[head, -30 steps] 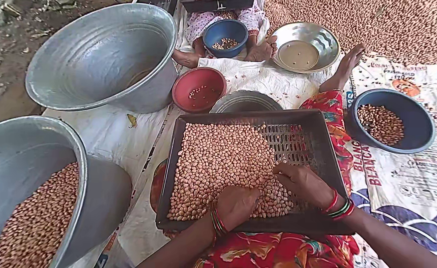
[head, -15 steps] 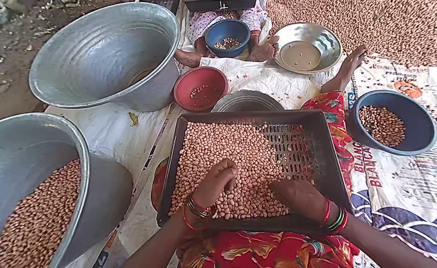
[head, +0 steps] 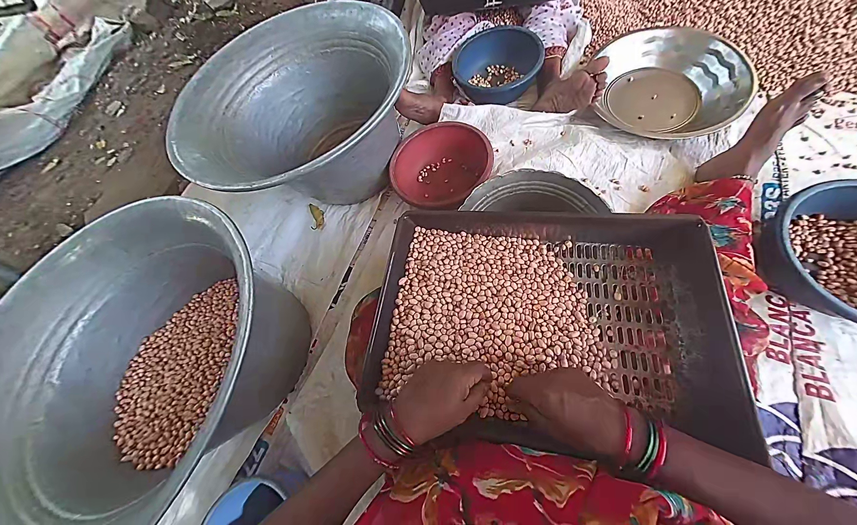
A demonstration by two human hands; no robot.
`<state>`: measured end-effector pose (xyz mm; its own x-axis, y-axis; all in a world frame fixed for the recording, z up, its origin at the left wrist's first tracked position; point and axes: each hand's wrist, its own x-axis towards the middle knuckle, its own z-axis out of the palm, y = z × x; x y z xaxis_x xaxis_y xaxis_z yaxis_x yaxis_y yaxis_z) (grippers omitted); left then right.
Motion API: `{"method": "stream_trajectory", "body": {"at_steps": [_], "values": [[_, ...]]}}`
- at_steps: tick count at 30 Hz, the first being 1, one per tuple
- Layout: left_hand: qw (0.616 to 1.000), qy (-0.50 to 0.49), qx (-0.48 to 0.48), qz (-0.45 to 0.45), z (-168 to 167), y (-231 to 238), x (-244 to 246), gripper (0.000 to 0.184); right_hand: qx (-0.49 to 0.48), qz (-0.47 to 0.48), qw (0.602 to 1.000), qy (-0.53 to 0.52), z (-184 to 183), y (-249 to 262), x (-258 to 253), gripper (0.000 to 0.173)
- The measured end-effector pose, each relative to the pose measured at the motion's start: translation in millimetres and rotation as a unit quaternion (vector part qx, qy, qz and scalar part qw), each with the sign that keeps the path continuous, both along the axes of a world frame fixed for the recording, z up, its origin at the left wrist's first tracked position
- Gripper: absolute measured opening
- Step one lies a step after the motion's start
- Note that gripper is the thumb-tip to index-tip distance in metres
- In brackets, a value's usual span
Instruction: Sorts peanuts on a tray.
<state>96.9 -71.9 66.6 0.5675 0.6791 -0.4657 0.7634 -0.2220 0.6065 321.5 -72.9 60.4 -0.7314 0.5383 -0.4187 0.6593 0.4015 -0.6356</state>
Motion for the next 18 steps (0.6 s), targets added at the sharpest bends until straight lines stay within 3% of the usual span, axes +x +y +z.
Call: {"method": "stream_trajectory", "body": {"at_steps": [6, 10, 11, 13, 14, 16, 17, 18], "values": [[0.977, 0.176, -0.052, -0.108, 9.4, 2.9, 24.3, 0.036, -0.002, 0.006, 1.0, -0.027, -6.9, -2.4, -8.0, 0.026], [0.977, 0.177, -0.085, -0.08, 12.7, 5.6, 25.5, 0.041, -0.125, -0.093, 0.988, 0.017, 2.7, 16.3, 0.6, 0.025], [0.986, 0.136, -0.088, -0.042, 11.6, 5.9, 20.5, 0.041, -0.143, -0.122, 0.982, 0.036, 5.8, 21.8, 2.4, 0.022], [0.992, -0.038, -0.066, 0.1, 1.8, 3.3, 4.1, 0.03, -0.147, -0.144, 0.977, 0.054, 11.3, 29.1, -0.4, 0.021], [0.968, -0.149, -0.072, 0.189, -5.6, 2.4, -2.4, 0.022, -0.131, -0.14, 0.98, 0.05, 11.5, 30.6, -5.1, 0.025], [0.854, -0.367, -0.142, 0.342, -15.6, 6.3, -4.9, 0.022, -0.066, -0.11, 0.992, 0.018, 6.9, 28.8, -18.6, 0.03], [0.803, -0.43, -0.179, 0.373, -15.2, 10.6, -4.7, 0.028, -0.027, -0.093, 0.995, -0.016, 4.1, 25.8, -26.3, 0.032], [0.784, -0.457, -0.193, 0.373, -14.8, 15.9, -4.2, 0.03, 0.019, -0.081, 0.996, -0.04, -1.2, 21.0, -32.3, 0.031]]}}
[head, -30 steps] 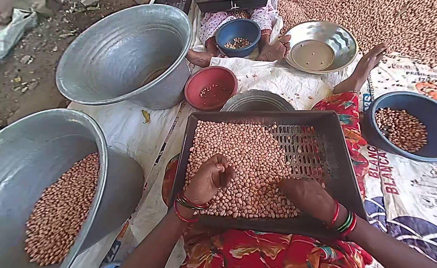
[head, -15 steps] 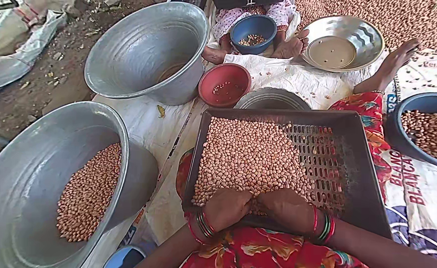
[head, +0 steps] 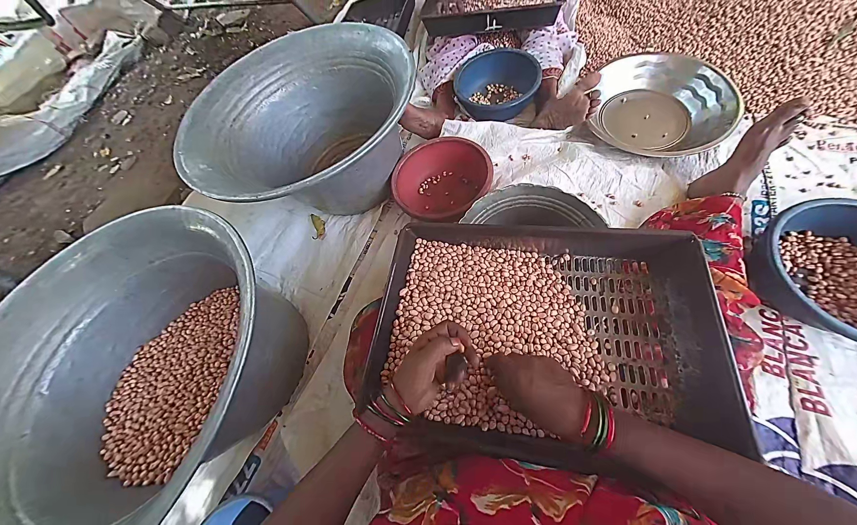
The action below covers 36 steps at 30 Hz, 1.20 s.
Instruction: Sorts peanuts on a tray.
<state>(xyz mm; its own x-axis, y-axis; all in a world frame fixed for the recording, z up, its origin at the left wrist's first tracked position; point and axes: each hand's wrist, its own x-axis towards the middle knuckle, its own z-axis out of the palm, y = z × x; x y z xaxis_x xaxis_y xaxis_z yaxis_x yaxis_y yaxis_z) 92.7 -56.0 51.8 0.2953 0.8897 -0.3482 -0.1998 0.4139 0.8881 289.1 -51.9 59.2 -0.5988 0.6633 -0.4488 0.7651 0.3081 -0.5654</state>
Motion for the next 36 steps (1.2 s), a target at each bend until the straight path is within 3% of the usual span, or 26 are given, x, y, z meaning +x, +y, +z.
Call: {"method": "stream_trajectory", "body": {"at_steps": [1, 3, 6, 7, 9, 11, 13, 17, 22, 25, 30, 32, 33, 35, 36], "values": [[1.0, 0.02, 0.017, -0.009, 1.1, 5.7, 2.9, 0.028, 0.066, 0.004, 0.998, -0.001, -8.9, -6.6, -3.2, 0.028], [0.975, 0.193, 0.085, -0.07, 7.2, 17.8, 15.8, 0.02, 0.18, -0.008, 0.983, 0.029, -25.1, -16.5, -4.8, 0.02], [0.831, 0.445, 0.158, -0.295, 22.4, 38.8, 43.5, 0.034, 0.253, -0.016, 0.966, 0.06, -34.8, -24.4, -0.5, 0.015], [0.78, 0.491, 0.153, -0.357, 25.0, 45.0, 54.8, 0.038, 0.207, -0.013, 0.977, 0.04, -26.3, -26.5, 1.7, 0.018], [0.696, 0.557, 0.117, -0.438, 26.4, 53.7, 74.7, 0.042, 0.016, -0.002, 1.0, -0.017, 1.4, -22.3, 7.7, 0.028], [0.652, 0.597, 0.092, -0.459, 25.5, 55.5, 86.9, 0.04, -0.102, -0.03, 0.994, -0.022, 12.3, -13.7, 21.2, 0.032], [0.638, 0.613, 0.089, -0.459, 26.0, 54.3, 91.5, 0.037, -0.145, -0.075, 0.986, -0.013, 14.7, -3.9, 40.6, 0.03], [0.633, 0.624, 0.096, -0.448, 24.2, 50.0, 93.2, 0.036, -0.14, -0.17, 0.975, -0.015, 23.8, 19.5, 79.3, 0.025], [0.63, 0.645, 0.098, -0.42, 24.4, 47.3, 99.3, 0.036, -0.063, -0.308, 0.946, 0.076, 14.6, 53.3, 104.1, 0.018], [0.637, 0.651, 0.085, -0.404, 25.4, 45.7, 99.2, 0.037, -0.024, -0.285, 0.956, 0.066, 19.9, 68.6, 93.5, 0.023], [0.656, 0.637, 0.093, -0.394, 17.8, 47.2, 86.7, 0.041, -0.004, -0.148, 0.988, 0.044, 11.2, 58.1, 65.6, 0.029], [0.696, 0.608, 0.088, -0.37, 20.2, 49.5, 79.2, 0.042, -0.012, -0.107, 0.994, -0.014, 9.5, 54.2, 55.7, 0.033], [0.736, 0.579, 0.089, -0.34, 21.3, 50.5, 73.5, 0.04, -0.019, -0.092, 0.995, -0.042, 7.5, 53.6, 51.9, 0.036], [0.854, 0.458, 0.105, -0.223, 16.7, 49.9, 59.5, 0.029, -0.02, -0.075, 0.995, -0.057, 0.6, 52.1, 47.0, 0.038], [0.922, 0.346, 0.099, -0.142, 9.2, 48.1, 54.4, 0.02, -0.01, -0.071, 0.996, -0.057, -2.5, 51.3, 45.5, 0.038]]}}
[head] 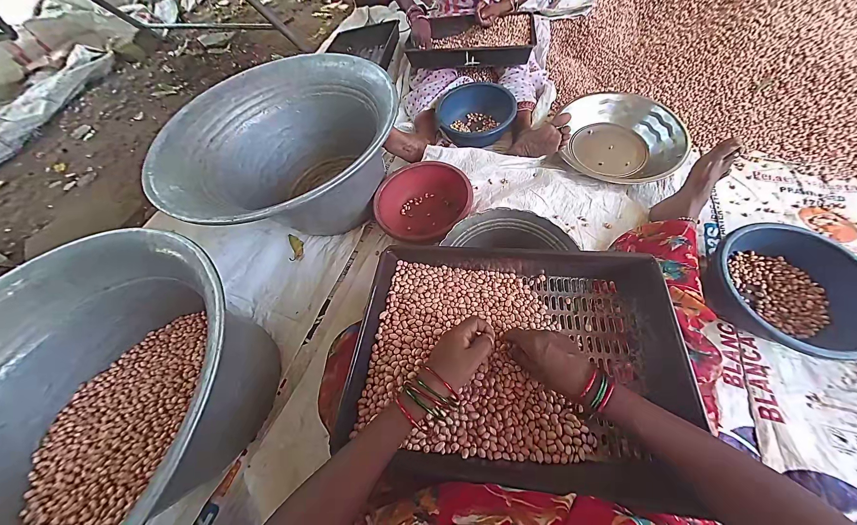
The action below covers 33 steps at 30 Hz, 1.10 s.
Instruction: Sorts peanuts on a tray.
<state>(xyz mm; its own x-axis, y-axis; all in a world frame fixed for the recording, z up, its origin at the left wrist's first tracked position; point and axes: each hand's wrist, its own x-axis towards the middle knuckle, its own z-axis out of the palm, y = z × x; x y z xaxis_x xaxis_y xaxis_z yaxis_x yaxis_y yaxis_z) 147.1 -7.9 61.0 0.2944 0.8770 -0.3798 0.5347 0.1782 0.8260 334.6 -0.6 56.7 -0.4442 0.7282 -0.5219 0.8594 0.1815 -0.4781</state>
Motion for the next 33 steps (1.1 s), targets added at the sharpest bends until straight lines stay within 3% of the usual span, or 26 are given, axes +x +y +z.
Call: {"method": "stream_trajectory", "body": {"at_steps": [2, 3, 7, 11, 14, 15, 17, 19, 23, 25, 28, 31, 33], "values": [[0.95, -0.274, -0.067, 0.137, -10.6, -2.8, -1.6, 0.02, 0.01, 0.01, 1.0, -0.015, -1.0, -0.7, -4.1, 0.037], [0.92, -0.337, -0.097, 0.175, -10.5, -3.8, -1.7, 0.023, 0.021, 0.017, 0.999, -0.022, -1.2, -1.6, -5.9, 0.037], [0.887, -0.365, -0.143, 0.244, -6.6, -10.8, 0.5, 0.02, 0.062, -0.005, 0.998, -0.003, -3.8, -1.7, -2.1, 0.034], [0.851, -0.376, -0.231, 0.283, -1.3, -18.0, 8.9, 0.03, 0.11, -0.081, 0.99, 0.028, 34.9, 6.0, 4.4, 0.032], [0.838, -0.388, -0.286, 0.254, -6.0, -20.8, 24.3, 0.051, 0.157, -0.01, 0.985, 0.074, 64.0, -11.9, -14.7, 0.03], [0.824, -0.412, -0.288, 0.262, -8.7, -21.5, 29.9, 0.053, 0.214, 0.012, 0.972, 0.102, 61.9, -22.6, -21.6, 0.027], [0.798, -0.457, -0.282, 0.274, -17.0, -21.6, 30.5, 0.046, 0.388, 0.048, 0.9, 0.194, 38.7, -40.9, -30.7, 0.014], [0.813, -0.441, -0.245, 0.293, -28.2, -17.7, 27.0, 0.047, 0.413, 0.111, 0.866, 0.26, 17.7, -58.4, -33.1, 0.011], [0.814, -0.446, -0.203, 0.313, -12.0, -13.5, 16.5, 0.051, 0.257, 0.249, 0.921, 0.153, -24.5, -82.1, -9.2, 0.012], [0.828, -0.432, -0.184, 0.307, -7.8, -12.9, 11.9, 0.046, 0.22, 0.206, 0.95, 0.082, -27.1, -68.7, 23.8, 0.015], [0.859, -0.39, -0.18, 0.28, -7.6, -14.1, 8.6, 0.036, 0.177, 0.048, 0.983, -0.015, 8.6, -30.8, 85.6, 0.026], [0.895, -0.335, -0.19, 0.227, -7.0, -13.6, 14.8, 0.037, 0.352, -0.073, 0.932, 0.047, 29.2, -22.7, 134.8, 0.022], [0.943, -0.257, -0.156, 0.14, -7.8, -11.5, 21.3, 0.029, 0.384, -0.11, 0.914, 0.075, 41.3, -29.1, 146.3, 0.022]]}}
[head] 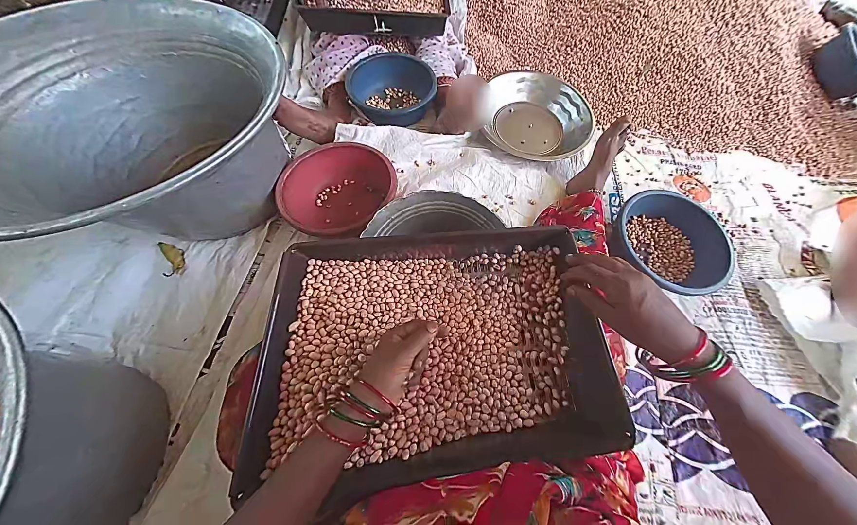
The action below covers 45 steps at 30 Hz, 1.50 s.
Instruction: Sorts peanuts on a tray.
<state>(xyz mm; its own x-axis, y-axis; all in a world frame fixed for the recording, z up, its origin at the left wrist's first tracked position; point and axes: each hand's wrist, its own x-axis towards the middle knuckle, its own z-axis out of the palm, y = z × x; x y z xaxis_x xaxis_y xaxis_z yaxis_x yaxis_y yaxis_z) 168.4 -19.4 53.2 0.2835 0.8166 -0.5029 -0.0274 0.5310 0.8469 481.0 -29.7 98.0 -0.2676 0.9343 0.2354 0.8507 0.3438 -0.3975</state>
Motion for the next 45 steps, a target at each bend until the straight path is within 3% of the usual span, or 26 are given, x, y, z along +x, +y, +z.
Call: {"method": "stream_trajectory", "body": {"at_steps": [1, 3, 7, 12, 16, 20, 22, 24, 26, 28, 29, 30, 32, 36, 38, 41, 45], "values": [[0.994, 0.062, 0.052, -0.067, -0.5, 2.0, 3.3, 0.022, 0.0, -0.005, 1.0, 0.004, 3.0, -3.6, 3.1, 0.024], [0.943, 0.202, 0.148, -0.218, 2.4, 7.7, 12.9, 0.025, -0.013, -0.003, 1.0, 0.004, 2.7, -9.2, 5.8, 0.025], [0.823, 0.335, 0.178, -0.423, 10.5, 14.8, 42.8, 0.039, -0.049, -0.001, 0.999, 0.018, -3.0, -18.8, -0.9, 0.026], [0.728, 0.424, 0.188, -0.505, 7.2, 15.8, 74.2, 0.042, -0.094, 0.019, 0.995, 0.025, -11.1, -28.8, -15.9, 0.023], [0.684, 0.472, 0.194, -0.522, 8.0, 13.0, 93.1, 0.036, -0.075, -0.017, 0.997, 0.025, -12.6, -24.7, -12.1, 0.024], [0.679, 0.493, 0.178, -0.514, 12.6, 10.8, 103.5, 0.034, -0.122, -0.038, 0.992, 0.009, -14.2, -14.2, -12.8, 0.026], [0.705, 0.475, 0.161, -0.501, 8.7, 16.8, 102.5, 0.037, -0.161, -0.04, 0.986, -0.027, -15.0, -5.7, -22.6, 0.027], [0.774, 0.417, 0.146, -0.454, 5.6, 26.5, 92.0, 0.038, -0.218, -0.044, 0.971, -0.085, -17.5, 6.5, -36.3, 0.03], [0.873, 0.306, 0.142, -0.352, 2.7, 32.3, 73.5, 0.031, -0.287, -0.05, 0.945, -0.149, -19.3, 19.3, -51.8, 0.032], [0.971, 0.109, 0.105, -0.183, -5.9, 29.5, 53.1, 0.014, -0.336, -0.055, 0.918, -0.205, -22.9, 30.1, -63.3, 0.032], [0.993, -0.011, 0.051, -0.109, -6.9, 27.4, 43.7, 0.019, -0.333, -0.058, 0.916, -0.216, -26.8, 32.2, -66.8, 0.032], [0.993, -0.098, 0.006, -0.069, -5.5, 25.6, 33.4, 0.027, -0.329, -0.061, 0.915, -0.225, -29.3, 33.5, -69.3, 0.031], [0.987, -0.148, -0.021, -0.055, -4.6, 22.0, 15.9, 0.036, -0.352, -0.067, 0.903, -0.238, -27.6, 35.8, -73.6, 0.033], [0.998, -0.022, -0.012, -0.05, 3.1, 13.8, 13.5, 0.038, -0.407, -0.082, 0.878, -0.236, -22.1, 40.4, -75.2, 0.035], [0.988, 0.078, 0.051, -0.125, 1.9, 12.5, 10.7, 0.027, -0.416, -0.09, 0.876, -0.228, -22.5, 39.1, -76.1, 0.035], [0.902, 0.249, 0.149, -0.319, 11.1, 10.1, 5.3, 0.029, -0.399, -0.096, 0.882, -0.232, -26.0, 33.8, -80.6, 0.034], [0.774, 0.369, 0.171, -0.486, 15.5, -2.0, 12.7, 0.038, -0.327, -0.099, 0.919, -0.199, -39.1, 25.3, -78.3, 0.033]]}}
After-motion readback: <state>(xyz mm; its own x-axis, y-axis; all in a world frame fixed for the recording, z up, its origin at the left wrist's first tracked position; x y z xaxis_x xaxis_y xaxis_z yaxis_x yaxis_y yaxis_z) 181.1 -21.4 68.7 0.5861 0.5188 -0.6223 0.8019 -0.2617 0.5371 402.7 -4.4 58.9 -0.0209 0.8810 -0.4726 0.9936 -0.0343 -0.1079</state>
